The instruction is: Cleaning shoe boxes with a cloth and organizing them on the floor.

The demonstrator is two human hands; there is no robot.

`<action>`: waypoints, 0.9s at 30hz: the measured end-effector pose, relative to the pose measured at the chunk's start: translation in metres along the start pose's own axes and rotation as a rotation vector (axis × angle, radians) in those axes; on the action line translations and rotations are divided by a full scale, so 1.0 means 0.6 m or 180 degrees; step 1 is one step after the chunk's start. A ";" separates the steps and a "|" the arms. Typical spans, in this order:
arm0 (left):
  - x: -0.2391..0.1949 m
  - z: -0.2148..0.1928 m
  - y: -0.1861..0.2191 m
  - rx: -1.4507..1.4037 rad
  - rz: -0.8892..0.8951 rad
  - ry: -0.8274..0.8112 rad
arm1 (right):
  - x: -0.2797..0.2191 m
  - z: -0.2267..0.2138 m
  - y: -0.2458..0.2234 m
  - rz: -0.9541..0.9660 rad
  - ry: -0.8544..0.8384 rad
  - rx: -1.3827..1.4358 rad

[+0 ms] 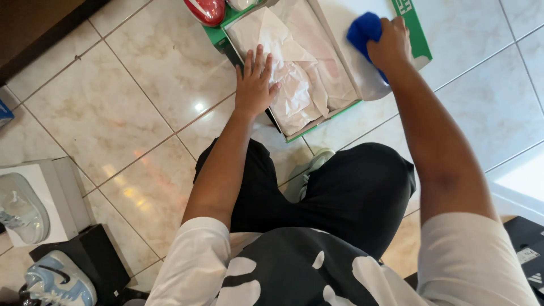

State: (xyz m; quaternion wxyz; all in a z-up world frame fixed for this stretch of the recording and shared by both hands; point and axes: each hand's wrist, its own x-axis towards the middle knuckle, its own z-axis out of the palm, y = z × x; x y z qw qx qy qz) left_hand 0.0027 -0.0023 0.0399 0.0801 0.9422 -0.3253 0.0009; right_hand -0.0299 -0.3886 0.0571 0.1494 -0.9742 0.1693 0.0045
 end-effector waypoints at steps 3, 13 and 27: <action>0.002 -0.001 -0.004 -0.0005 0.0016 -0.0034 | 0.077 0.052 -0.012 0.0064 0.0488 0.0724; -0.003 -0.007 -0.007 -0.0086 0.0107 0.0183 | -0.055 -0.038 -0.014 -0.1111 -0.0518 0.0325; 0.003 -0.015 0.004 -0.0075 0.0120 0.0437 | 0.029 -0.007 -0.209 -0.1800 0.0053 -0.0338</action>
